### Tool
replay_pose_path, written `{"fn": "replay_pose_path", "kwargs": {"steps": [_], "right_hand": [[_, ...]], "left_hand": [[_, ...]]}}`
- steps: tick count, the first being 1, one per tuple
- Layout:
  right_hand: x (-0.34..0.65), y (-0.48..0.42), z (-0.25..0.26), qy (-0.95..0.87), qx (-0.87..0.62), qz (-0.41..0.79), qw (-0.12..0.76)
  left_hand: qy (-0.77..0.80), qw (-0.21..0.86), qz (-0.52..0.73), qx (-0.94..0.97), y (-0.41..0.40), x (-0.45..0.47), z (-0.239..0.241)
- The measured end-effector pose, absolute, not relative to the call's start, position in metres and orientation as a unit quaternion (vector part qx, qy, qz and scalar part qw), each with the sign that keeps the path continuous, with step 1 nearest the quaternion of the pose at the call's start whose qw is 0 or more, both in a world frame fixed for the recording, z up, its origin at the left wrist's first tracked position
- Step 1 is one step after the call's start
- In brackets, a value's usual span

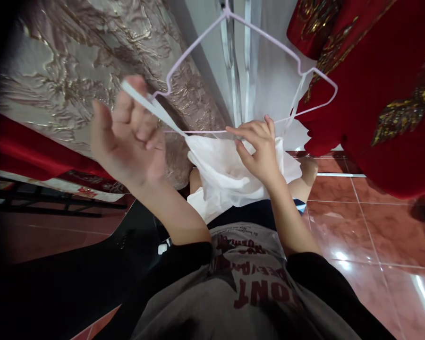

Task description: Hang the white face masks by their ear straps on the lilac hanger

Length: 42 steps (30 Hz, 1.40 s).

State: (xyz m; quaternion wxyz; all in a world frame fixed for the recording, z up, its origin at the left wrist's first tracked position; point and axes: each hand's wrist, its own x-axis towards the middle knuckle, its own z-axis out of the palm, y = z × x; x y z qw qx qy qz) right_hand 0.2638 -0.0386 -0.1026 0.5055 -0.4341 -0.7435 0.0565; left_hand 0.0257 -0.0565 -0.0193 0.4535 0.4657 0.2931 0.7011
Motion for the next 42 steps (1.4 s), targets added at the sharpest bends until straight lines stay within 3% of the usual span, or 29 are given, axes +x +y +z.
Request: {"fn": "replay_pose_path", "kwargs": {"steps": [5, 9, 15, 22, 27, 34, 42], "right_hand": [[0.264, -0.038, -0.105, -0.747, -0.427, 0.06, 0.506], [0.254, -0.044, -0.106, -0.759, -0.416, 0.071, 0.496], [0.25, -0.058, -0.097, -0.763, -0.39, 0.058, 0.513], [0.312, -0.015, -0.104, -0.467, -0.396, 0.012, 0.791], [0.33, -0.004, -0.073, -0.491, -0.475, 0.17, 0.71], [0.318, -0.018, -0.047, -0.538, -0.478, 0.159, 0.676], [0.317, -0.015, -0.033, -0.522, -0.317, 0.142, 0.779]], "left_hand": [[0.363, 0.287, 0.818, 0.34, -0.049, 0.014, -0.053], [0.407, 0.367, 0.767, 0.335, -0.05, 0.029, -0.074], [0.32, 0.402, 0.769, 0.38, -0.051, 0.056, -0.07], [0.296, 0.396, 0.768, 0.408, -0.045, 0.056, -0.076], [0.369, 0.389, 0.745, 0.397, -0.042, 0.055, -0.078], [0.305, 0.402, 0.758, 0.414, -0.041, 0.052, -0.08], [0.293, 0.399, 0.764, 0.414, -0.04, 0.055, -0.083]]}}
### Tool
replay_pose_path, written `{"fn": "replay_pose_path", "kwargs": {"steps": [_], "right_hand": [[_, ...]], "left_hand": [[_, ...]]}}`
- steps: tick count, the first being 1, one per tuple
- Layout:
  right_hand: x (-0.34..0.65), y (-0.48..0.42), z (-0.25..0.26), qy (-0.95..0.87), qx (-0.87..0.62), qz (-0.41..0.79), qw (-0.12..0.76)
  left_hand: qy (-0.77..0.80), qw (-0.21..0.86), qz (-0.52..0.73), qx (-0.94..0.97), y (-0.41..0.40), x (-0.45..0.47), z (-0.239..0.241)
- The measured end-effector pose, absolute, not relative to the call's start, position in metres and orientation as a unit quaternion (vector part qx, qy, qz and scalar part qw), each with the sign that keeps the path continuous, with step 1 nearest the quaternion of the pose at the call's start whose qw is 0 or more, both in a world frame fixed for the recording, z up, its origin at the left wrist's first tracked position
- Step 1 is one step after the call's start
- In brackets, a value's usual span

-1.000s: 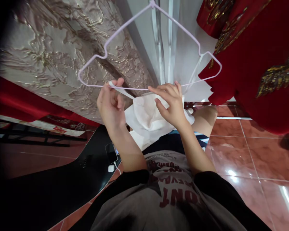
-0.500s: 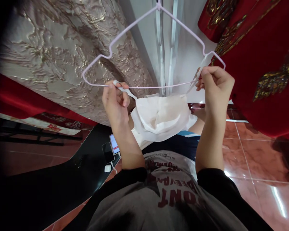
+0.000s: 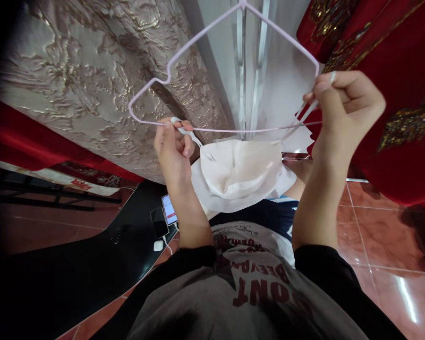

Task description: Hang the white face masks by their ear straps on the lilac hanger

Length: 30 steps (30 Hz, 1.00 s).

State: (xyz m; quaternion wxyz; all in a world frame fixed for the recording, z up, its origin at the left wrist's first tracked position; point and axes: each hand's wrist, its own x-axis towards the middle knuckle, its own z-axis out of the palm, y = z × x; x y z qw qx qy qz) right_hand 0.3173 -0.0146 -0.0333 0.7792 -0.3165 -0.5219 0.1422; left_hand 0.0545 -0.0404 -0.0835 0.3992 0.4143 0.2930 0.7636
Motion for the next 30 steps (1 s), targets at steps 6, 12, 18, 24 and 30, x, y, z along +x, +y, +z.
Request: {"fn": "replay_pose_path", "kwargs": {"steps": [6, 12, 18, 24, 30], "right_hand": [[0.367, 0.0, -0.042, -0.487, -0.254, 0.276, 0.789], [0.392, 0.007, -0.064, -0.34, -0.238, 0.242, 0.877], [0.304, -0.025, -0.075, -0.522, -0.291, 0.1, 0.795], [0.279, -0.032, -0.083, -0.669, -0.355, 0.105, 0.644], [0.283, -0.033, -0.089, -0.733, -0.428, 0.077, 0.523]], "left_hand": [[0.301, 0.398, 0.761, 0.414, -0.042, 0.054, -0.084], [0.319, 0.427, 0.749, 0.394, -0.042, 0.05, -0.083], [0.349, 0.433, 0.733, 0.391, -0.04, 0.056, -0.085], [0.362, 0.422, 0.728, 0.401, -0.044, 0.052, -0.086], [0.33, 0.417, 0.74, 0.412, -0.043, 0.057, -0.088]]}}
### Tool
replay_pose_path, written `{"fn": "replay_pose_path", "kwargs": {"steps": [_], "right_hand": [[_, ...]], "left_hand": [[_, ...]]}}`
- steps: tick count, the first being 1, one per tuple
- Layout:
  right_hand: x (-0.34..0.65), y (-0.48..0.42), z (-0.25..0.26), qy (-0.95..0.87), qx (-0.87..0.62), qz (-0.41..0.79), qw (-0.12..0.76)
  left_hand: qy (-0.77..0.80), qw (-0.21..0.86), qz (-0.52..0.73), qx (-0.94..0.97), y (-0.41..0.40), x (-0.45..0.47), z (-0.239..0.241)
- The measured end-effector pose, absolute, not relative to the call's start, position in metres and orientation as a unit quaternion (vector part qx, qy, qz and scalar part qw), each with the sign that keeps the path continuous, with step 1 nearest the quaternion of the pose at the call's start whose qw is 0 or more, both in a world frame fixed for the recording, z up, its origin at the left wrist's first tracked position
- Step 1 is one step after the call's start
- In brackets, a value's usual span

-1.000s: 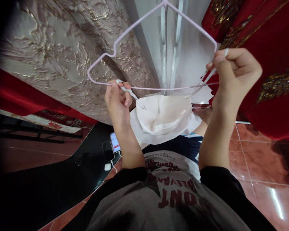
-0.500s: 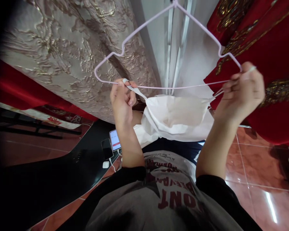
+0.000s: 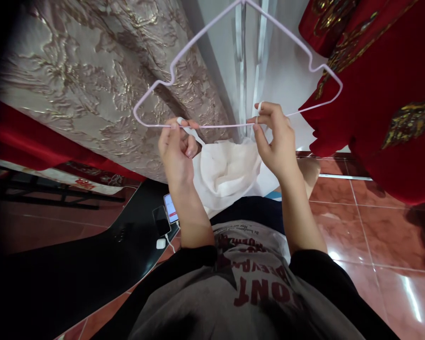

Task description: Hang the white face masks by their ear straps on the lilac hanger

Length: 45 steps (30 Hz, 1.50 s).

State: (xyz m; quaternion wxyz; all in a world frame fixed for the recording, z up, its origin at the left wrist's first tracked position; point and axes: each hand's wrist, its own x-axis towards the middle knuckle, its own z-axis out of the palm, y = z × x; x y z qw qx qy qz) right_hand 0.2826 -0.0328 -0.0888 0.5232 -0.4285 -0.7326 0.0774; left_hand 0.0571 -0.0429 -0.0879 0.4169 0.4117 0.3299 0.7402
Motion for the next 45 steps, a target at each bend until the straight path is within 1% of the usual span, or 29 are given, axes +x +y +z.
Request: {"fn": "replay_pose_path", "kwargs": {"steps": [3, 5, 11, 17, 19, 23, 27, 30, 33, 36, 38, 39, 41, 43, 45], "right_hand": [[0.279, -0.036, -0.09, -0.713, -0.448, 0.062, 0.537], [0.278, -0.039, -0.092, -0.694, -0.454, 0.062, 0.555], [0.272, -0.044, -0.097, -0.66, -0.44, 0.078, 0.604], [0.264, -0.048, -0.099, -0.674, -0.442, 0.064, 0.588], [0.264, -0.048, -0.1, -0.676, -0.441, 0.065, 0.587], [0.266, -0.045, -0.103, -0.678, -0.437, 0.066, 0.587], [0.268, -0.044, -0.104, -0.67, -0.449, 0.062, 0.588], [0.271, -0.046, -0.103, -0.672, -0.451, 0.066, 0.583], [0.272, -0.049, -0.103, -0.676, -0.448, 0.072, 0.58], [0.272, -0.049, -0.103, -0.668, -0.444, 0.078, 0.593], [0.27, -0.048, -0.104, -0.658, -0.44, 0.076, 0.606], [0.268, -0.048, -0.103, -0.654, -0.438, 0.074, 0.612], [0.264, -0.047, -0.102, -0.65, -0.432, 0.076, 0.621], [0.258, -0.047, -0.098, -0.647, -0.411, 0.09, 0.636], [0.255, -0.048, -0.096, -0.627, -0.377, 0.109, 0.673]], "left_hand": [[0.366, 0.407, 0.739, 0.394, -0.042, 0.059, -0.092], [0.378, 0.382, 0.755, 0.376, -0.04, 0.054, -0.095], [0.322, 0.229, 0.836, 0.381, -0.037, 0.016, -0.089], [0.327, 0.112, 0.851, 0.397, -0.034, -0.004, -0.068], [0.344, 0.093, 0.819, 0.451, -0.031, -0.006, -0.063], [0.376, 0.074, 0.699, 0.604, -0.019, -0.01, -0.052], [0.382, 0.025, 0.611, 0.693, -0.005, -0.005, -0.034], [0.409, 0.034, 0.567, 0.714, 0.004, 0.001, -0.024], [0.414, 0.086, 0.573, 0.702, 0.01, 0.001, -0.029], [0.395, 0.151, 0.661, 0.62, 0.01, 0.003, -0.053], [0.387, 0.2, 0.759, 0.485, 0.006, 0.014, -0.075], [0.374, 0.244, 0.793, 0.413, 0.002, 0.023, -0.085], [0.35, 0.32, 0.814, 0.337, -0.006, 0.043, -0.1], [0.352, 0.314, 0.817, 0.331, -0.013, 0.062, -0.106], [0.346, 0.304, 0.817, 0.347, -0.017, 0.072, -0.106]]}}
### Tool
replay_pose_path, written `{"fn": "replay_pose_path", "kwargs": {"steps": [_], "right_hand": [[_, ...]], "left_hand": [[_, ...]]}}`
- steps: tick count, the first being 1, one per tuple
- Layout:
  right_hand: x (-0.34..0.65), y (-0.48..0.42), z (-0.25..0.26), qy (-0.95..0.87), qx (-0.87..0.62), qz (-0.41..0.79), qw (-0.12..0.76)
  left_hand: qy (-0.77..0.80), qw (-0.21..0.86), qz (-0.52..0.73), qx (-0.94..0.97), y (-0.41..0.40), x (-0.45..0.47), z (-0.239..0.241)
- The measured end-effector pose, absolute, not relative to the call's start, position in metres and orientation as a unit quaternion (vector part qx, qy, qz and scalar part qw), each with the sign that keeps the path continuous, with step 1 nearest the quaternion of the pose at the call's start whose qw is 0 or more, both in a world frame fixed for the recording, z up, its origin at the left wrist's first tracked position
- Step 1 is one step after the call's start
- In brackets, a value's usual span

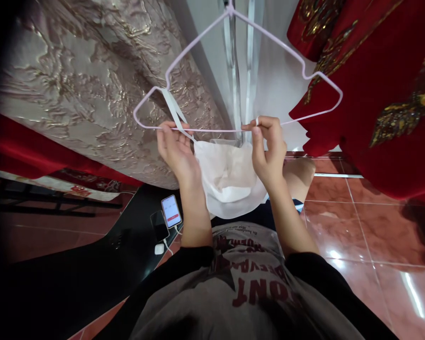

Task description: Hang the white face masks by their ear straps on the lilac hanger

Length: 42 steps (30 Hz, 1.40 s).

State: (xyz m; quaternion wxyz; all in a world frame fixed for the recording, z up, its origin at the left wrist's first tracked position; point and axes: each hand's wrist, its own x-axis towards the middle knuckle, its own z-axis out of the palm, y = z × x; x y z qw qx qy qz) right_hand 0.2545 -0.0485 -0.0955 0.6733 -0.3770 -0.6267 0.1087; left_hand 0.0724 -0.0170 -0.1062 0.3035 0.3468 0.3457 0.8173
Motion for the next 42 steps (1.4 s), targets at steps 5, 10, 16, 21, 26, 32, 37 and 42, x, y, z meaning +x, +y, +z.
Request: {"fn": "replay_pose_path", "kwargs": {"steps": [5, 10, 16, 21, 26, 32, 37, 42], "right_hand": [[0.279, -0.048, -0.103, -0.5, -0.321, 0.106, 0.798], [0.357, -0.032, -0.11, -0.428, -0.293, 0.008, 0.855], [0.407, 0.0, -0.081, -0.461, -0.322, -0.046, 0.826], [0.386, -0.002, -0.058, -0.578, -0.372, 0.041, 0.725], [0.366, -0.02, -0.044, -0.669, -0.417, 0.037, 0.614], [0.355, -0.027, -0.023, -0.744, -0.434, -0.098, 0.498], [0.31, -0.03, -0.038, -0.744, -0.298, -0.095, 0.591], [0.267, -0.038, -0.084, -0.797, -0.404, 0.025, 0.448]], "left_hand": [[0.347, 0.315, 0.803, 0.369, -0.02, 0.068, -0.099], [0.383, 0.318, 0.791, 0.357, -0.022, 0.062, -0.096], [0.365, 0.328, 0.786, 0.377, -0.026, 0.059, -0.095], [0.369, 0.315, 0.786, 0.383, -0.025, 0.056, -0.097], [0.365, 0.309, 0.79, 0.383, -0.025, 0.056, -0.095], [0.38, 0.326, 0.781, 0.374, -0.026, 0.057, -0.094], [0.36, 0.328, 0.785, 0.384, -0.027, 0.059, -0.094], [0.394, 0.314, 0.758, 0.414, -0.033, 0.056, -0.097]]}}
